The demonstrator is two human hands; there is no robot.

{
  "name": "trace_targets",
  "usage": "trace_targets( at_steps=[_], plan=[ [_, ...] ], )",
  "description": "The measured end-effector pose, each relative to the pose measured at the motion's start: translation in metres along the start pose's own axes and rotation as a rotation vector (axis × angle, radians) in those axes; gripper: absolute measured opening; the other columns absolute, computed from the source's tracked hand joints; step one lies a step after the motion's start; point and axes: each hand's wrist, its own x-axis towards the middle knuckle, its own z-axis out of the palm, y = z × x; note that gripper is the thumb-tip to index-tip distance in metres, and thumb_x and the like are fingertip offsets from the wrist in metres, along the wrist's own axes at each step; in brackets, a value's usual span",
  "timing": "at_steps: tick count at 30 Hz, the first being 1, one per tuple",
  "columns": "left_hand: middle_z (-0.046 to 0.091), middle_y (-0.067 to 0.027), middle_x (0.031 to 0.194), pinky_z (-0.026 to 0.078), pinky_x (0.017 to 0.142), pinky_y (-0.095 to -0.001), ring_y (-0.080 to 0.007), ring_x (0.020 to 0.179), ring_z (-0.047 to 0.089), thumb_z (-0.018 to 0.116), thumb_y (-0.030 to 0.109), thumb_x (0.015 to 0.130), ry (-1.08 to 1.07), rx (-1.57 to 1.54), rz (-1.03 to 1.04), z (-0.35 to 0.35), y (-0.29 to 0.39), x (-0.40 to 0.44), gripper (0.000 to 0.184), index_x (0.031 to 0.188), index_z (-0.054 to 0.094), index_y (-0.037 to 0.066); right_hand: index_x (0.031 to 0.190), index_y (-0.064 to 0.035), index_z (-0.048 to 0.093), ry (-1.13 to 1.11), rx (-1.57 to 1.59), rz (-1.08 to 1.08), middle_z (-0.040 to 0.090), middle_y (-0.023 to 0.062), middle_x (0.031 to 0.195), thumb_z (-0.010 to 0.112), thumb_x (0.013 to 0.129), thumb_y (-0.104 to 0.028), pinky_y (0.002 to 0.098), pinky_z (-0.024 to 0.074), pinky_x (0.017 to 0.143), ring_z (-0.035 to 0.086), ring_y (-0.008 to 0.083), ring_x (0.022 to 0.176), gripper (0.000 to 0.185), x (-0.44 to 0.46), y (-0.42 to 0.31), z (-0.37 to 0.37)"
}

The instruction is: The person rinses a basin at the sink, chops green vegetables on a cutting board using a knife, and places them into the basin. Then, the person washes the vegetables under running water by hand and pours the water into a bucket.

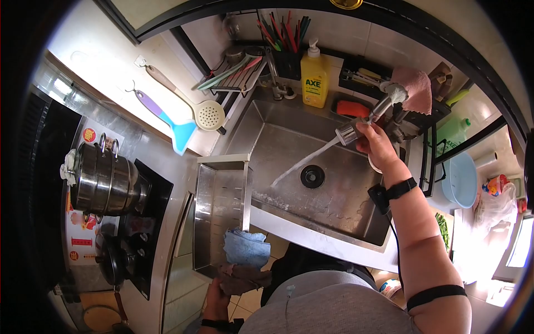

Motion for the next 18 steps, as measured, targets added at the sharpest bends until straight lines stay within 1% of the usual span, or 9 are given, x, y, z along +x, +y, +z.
trace_targets(
  at_steps=[1,2,4,8,10,14,16,17,18],
  plan=[
    [0.053,-0.0135,0.113,0.045,0.089,-0.0380,-0.0263,0.103,0.054,0.047,0.009,0.078,0.019,0.008,-0.010,0.001,0.001,0.000,0.038,0.115,0.046,-0.001,0.107,-0.0088,0.054,-0.006,-0.068,0.002,0.055,0.0008,0.092,0.061,0.079,-0.038,0.0226,0.0456,0.062,0.051,0.0084,0.073,0.041,0.001,0.000,-0.002],
    [0.053,-0.0135,0.113,0.045,0.089,-0.0380,-0.0263,0.103,0.054,0.047,0.009,0.078,0.039,0.016,-0.019,0.002,0.001,-0.001,0.038,0.115,0.046,-0.001,0.107,-0.0088,0.054,-0.005,-0.068,0.002,0.055,0.0008,0.092,0.061,0.079,-0.038,0.0226,0.0456,0.062,0.051,0.0084,0.073,0.041,-0.002,-0.003,-0.002],
    [0.053,-0.0137,0.113,0.045,0.090,-0.0380,-0.0264,0.103,0.054,0.047,0.009,0.078,0.014,0.018,-0.012,0.002,0.000,0.001,0.039,0.115,0.046,-0.001,0.106,-0.0060,0.053,-0.053,-0.187,0.019,0.054,-0.0002,0.084,0.058,0.082,-0.037,0.0217,0.0442,0.056,0.049,0.0084,0.061,0.039,-0.010,-0.015,-0.001],
    [0.053,-0.0142,0.113,0.045,0.089,-0.0379,-0.0265,0.103,0.054,0.048,0.009,0.078,-0.014,0.008,-0.007,0.003,0.001,0.003,0.039,0.115,0.045,-0.002,0.105,-0.0048,0.054,-0.099,-0.280,0.050,0.055,0.0011,0.084,0.058,0.082,-0.035,0.0225,0.0453,0.058,0.051,0.0089,0.063,0.038,-0.012,-0.025,-0.007],
    [0.054,-0.0139,0.112,0.046,0.089,-0.0376,-0.0262,0.102,0.054,0.049,0.009,0.077,0.000,0.011,-0.002,0.007,0.001,0.002,0.039,0.114,0.046,-0.002,0.100,-0.0028,0.056,-0.092,-0.391,0.019,0.058,0.0023,0.077,0.059,0.081,-0.035,0.0214,0.0444,0.054,0.052,0.0088,0.056,0.038,-0.012,-0.029,-0.009],
    [0.055,-0.0128,0.108,0.047,0.086,-0.0367,-0.0253,0.098,0.056,0.050,0.007,0.076,0.015,0.016,0.003,0.006,0.001,0.007,0.037,0.112,0.047,-0.002,0.097,0.0001,0.056,-0.130,-0.509,0.054,0.058,0.0027,0.073,0.060,0.080,-0.034,0.0234,0.0458,0.050,0.053,0.0090,0.053,0.038,-0.008,-0.036,-0.014],
    [0.055,-0.0126,0.107,0.048,0.085,-0.0364,-0.0252,0.097,0.057,0.051,0.007,0.076,0.006,0.028,0.004,0.006,0.001,0.008,0.036,0.111,0.047,-0.002,0.095,0.0037,0.055,-0.095,-0.650,-0.004,0.060,0.0071,0.073,0.063,0.077,-0.033,0.0263,0.0483,0.051,0.057,0.0114,0.054,0.042,-0.010,-0.039,-0.013],
    [0.055,-0.0124,0.106,0.048,0.084,-0.0362,-0.0252,0.096,0.057,0.051,0.008,0.076,-0.002,0.039,0.005,0.007,0.001,0.009,0.035,0.110,0.047,-0.001,0.095,0.0037,0.055,-0.093,-0.650,-0.004,0.060,0.0071,0.073,0.063,0.077,-0.033,0.0263,0.0483,0.051,0.057,0.0114,0.054,0.042,-0.011,-0.040,-0.012],
    [0.055,-0.0124,0.106,0.048,0.084,-0.0362,-0.0252,0.096,0.057,0.051,0.008,0.076,-0.002,0.040,0.005,0.007,0.001,0.010,0.035,0.110,0.047,-0.001,0.095,0.0046,0.054,-0.044,-0.739,-0.061,0.061,0.0112,0.076,0.063,0.075,-0.032,0.0290,0.0495,0.056,0.060,0.0162,0.059,0.043,-0.013,-0.040,-0.010]
  ],
)
